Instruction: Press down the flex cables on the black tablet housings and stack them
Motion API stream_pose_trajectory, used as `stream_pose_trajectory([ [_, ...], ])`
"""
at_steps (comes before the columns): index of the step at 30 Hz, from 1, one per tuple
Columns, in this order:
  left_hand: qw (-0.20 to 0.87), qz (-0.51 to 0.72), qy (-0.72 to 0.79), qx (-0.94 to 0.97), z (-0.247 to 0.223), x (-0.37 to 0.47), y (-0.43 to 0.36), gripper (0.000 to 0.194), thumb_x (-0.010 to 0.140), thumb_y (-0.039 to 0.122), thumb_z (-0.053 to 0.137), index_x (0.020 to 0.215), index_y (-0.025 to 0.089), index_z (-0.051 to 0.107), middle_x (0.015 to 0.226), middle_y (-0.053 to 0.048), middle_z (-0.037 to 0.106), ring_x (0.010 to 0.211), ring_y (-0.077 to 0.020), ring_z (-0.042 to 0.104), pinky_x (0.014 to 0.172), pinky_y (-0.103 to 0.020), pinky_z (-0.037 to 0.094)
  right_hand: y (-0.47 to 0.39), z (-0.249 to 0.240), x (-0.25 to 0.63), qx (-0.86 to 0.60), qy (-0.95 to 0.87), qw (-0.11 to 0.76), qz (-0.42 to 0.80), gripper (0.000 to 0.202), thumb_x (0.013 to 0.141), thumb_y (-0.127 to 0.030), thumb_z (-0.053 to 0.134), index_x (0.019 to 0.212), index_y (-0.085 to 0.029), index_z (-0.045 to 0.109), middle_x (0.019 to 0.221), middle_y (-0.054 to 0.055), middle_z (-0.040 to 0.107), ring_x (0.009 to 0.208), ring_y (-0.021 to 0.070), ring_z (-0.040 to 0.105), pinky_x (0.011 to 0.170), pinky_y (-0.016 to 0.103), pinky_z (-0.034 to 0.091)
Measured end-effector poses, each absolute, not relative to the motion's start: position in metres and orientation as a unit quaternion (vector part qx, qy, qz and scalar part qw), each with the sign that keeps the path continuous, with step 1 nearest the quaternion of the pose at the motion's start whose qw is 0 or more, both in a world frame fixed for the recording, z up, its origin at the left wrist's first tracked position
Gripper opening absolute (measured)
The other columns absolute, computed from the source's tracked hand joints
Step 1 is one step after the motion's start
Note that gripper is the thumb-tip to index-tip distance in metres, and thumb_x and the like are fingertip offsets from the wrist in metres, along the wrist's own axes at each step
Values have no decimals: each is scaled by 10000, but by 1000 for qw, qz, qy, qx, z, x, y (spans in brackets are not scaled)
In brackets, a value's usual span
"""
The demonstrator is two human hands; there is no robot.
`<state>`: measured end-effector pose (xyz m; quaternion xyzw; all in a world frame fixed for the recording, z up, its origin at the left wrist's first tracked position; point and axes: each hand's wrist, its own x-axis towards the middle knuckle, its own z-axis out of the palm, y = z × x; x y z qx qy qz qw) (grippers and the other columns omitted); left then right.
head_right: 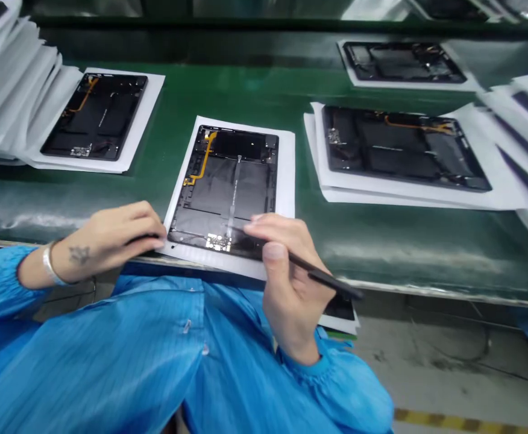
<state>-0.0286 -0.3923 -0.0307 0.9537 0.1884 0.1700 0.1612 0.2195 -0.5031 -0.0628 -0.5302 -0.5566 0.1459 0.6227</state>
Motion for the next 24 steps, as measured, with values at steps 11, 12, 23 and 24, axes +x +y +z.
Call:
stream_pose_trajectory([
  [11, -14, 79, 196, 977, -42, -9, -418, 186, 1021, 129, 378, 966, 141, 555, 814, -31, 572, 674, -183, 561, 529, -273, 381, -471, -63, 182, -475, -729, 481, 114, 261, 956, -37, 480, 1076, -185, 657, 907, 55, 672, 824, 173, 596, 736, 344, 493],
  [12, 5, 76, 204, 976, -40, -8, -417, 184, 1016, 127, 381, 953, 142, 554, 801, -27, 571, 656, -178, 559, 523, -268, 370, -469, -65, 182, -485, -738, 458, 106, 248, 947, -32, 487, 1044, -184, 659, 905, 59, 661, 831, 179, 587, 740, 351, 488],
  [23, 572, -2, 324, 753, -21, -1, -369, 179, 916, 244, 558, 755, 166, 558, 512, 68, 516, 430, -81, 483, 434, -174, 351, -471, -74, 180, -487, -791, 368, 44, 147, 919, -52, 585, 924, -184, 648, 855, 60, 676, 794, 193, 513, 701, 349, 463],
  [24, 560, 42, 321, 763, -22, -3, -370, 176, 933, 255, 563, 783, 163, 572, 551, 59, 546, 465, -83, 512, 460, -175, 384, -471, -73, 179, -490, -783, 378, 57, 133, 924, -65, 589, 912, -185, 645, 836, 54, 675, 786, 190, 521, 701, 347, 466],
])
